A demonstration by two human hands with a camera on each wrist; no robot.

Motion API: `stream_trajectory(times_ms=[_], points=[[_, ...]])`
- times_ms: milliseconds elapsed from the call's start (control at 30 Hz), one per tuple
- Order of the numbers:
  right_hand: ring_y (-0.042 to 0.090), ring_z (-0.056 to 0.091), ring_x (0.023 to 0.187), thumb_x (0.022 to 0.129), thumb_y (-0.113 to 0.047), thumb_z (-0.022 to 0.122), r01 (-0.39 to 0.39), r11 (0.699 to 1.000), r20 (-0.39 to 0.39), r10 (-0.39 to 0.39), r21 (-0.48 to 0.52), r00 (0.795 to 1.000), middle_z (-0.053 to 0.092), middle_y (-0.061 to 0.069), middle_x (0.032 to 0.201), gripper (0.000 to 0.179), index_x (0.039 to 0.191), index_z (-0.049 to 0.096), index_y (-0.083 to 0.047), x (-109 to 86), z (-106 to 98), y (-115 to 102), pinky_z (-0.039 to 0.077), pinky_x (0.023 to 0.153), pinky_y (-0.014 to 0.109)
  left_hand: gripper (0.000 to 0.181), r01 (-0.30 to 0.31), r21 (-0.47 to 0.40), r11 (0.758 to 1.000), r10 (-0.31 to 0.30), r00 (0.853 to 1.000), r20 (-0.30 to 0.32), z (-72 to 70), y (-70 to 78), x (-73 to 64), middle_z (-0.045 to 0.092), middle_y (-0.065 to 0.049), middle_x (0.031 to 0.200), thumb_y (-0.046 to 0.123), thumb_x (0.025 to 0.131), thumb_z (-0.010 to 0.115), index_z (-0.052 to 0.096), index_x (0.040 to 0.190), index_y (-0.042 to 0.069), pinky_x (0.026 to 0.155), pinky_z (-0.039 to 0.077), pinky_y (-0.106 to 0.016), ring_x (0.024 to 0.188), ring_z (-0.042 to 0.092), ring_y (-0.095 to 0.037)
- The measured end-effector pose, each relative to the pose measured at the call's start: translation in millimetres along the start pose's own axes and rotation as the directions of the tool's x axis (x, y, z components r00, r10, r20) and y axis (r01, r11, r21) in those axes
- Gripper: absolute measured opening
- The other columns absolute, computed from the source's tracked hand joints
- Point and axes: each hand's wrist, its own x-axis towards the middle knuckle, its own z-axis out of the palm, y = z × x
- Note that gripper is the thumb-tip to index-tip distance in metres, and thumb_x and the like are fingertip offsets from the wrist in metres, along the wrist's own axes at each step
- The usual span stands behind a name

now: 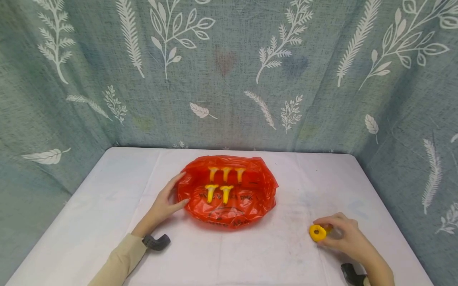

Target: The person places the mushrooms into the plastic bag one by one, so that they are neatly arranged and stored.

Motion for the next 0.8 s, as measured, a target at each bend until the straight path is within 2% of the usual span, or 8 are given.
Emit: stream_trajectory(times_ms=[67, 167, 333, 467, 633, 700, 800], points=[[0.007, 0.053, 0.086, 0.062, -0.017, 0.093, -0.004, 1.000, 0.001, 0.004, -0.011, 1.000, 0.067, -0.009, 0.100, 0.051, 0.109, 0.074, -0.015, 1.3, 1.1, -1.2, 0.036, 0.079, 0.025, 0.084, 0.000, -0.011, 1.000, 0.000, 1.000, 0.001, -0.1, 0.4, 0.1, 0.039, -0.007, 0.154, 0.009, 0.082, 0.079, 0.035, 0.154, 0.014, 0.116, 0.025, -0.025, 0.143, 0.033, -0.027], [0.006, 0.057, 0.086, 0.065, -0.018, 0.092, -0.034, 0.999, 0.023, 0.034, 0.006, 0.999, 0.069, -0.009, 0.102, 0.048, 0.109, 0.074, -0.015, 2.6, 2.1, -3.7, 0.040, 0.079, 0.026, 0.084, 0.004, -0.006, 1.000, -0.004, 1.000, 0.002, -0.5, 0.6, -0.1, 0.039, -0.007, 0.154, 0.008, 0.082, 0.079, 0.035, 0.154, 0.015, 0.116, 0.024, -0.025, 0.143, 0.033, -0.027], [0.007, 0.060, 0.084, 0.073, -0.019, 0.088, -0.105, 0.991, 0.077, 0.099, 0.080, 0.992, 0.070, -0.006, 0.104, 0.041, 0.110, 0.072, -0.015, 3.5, 3.1, -8.2, 0.049, 0.075, 0.022, 0.085, 0.018, 0.004, 1.000, -0.018, 1.000, -0.001, -0.2, 4.1, -0.2, 0.038, -0.008, 0.154, 0.005, 0.082, 0.079, 0.034, 0.154, 0.013, 0.115, 0.024, -0.024, 0.143, 0.033, -0.028], [0.009, 0.061, 0.084, 0.078, -0.018, 0.085, -0.141, 0.981, 0.103, 0.127, 0.136, 0.987, 0.070, -0.006, 0.103, 0.036, 0.110, 0.070, -0.015, 3.9, 5.1, -10.2, 0.051, 0.076, 0.022, 0.082, 0.007, 0.010, 1.000, -0.007, 1.000, 0.000, -0.6, 18.8, 1.0, 0.039, -0.018, 0.152, -0.001, 0.081, 0.077, 0.034, 0.151, 0.002, 0.114, 0.025, -0.023, 0.141, 0.034, -0.037], [0.012, 0.061, 0.087, 0.083, -0.008, 0.079, -0.124, 0.957, 0.131, 0.092, 0.263, 0.987, 0.069, 0.001, 0.103, 0.031, 0.112, 0.067, -0.008, 5.6, 7.8, -11.7, 0.053, 0.077, 0.022, 0.079, 0.019, 0.016, 1.000, -0.019, 1.000, 0.014, -3.4, 39.2, 2.1, 0.039, -0.025, 0.150, -0.003, 0.081, 0.076, 0.034, 0.148, -0.006, 0.113, 0.027, -0.023, 0.139, 0.035, -0.041], [0.013, 0.061, 0.087, 0.084, -0.004, 0.077, -0.110, 0.943, 0.137, 0.070, 0.314, 0.988, 0.068, 0.003, 0.104, 0.031, 0.112, 0.066, -0.005, 6.6, 9.6, -12.7, 0.053, 0.077, 0.022, 0.079, 0.020, 0.024, 0.999, -0.020, 1.000, 0.010, -3.4, 38.8, 1.9, 0.039, -0.025, 0.150, -0.003, 0.081, 0.076, 0.035, 0.148, -0.006, 0.113, 0.027, -0.025, 0.139, 0.035, -0.040], [0.014, 0.062, 0.088, 0.084, -0.001, 0.076, -0.110, 0.923, 0.143, 0.060, 0.368, 0.988, 0.068, 0.004, 0.103, 0.030, 0.113, 0.065, -0.003, 8.2, 12.6, -14.5, 0.054, 0.078, 0.021, 0.081, 0.025, 0.029, 0.999, -0.025, 1.000, 0.001, -1.4, 26.5, 1.0, 0.039, -0.020, 0.151, -0.001, 0.081, 0.077, 0.035, 0.150, -0.001, 0.115, 0.027, -0.029, 0.140, 0.035, -0.037]])
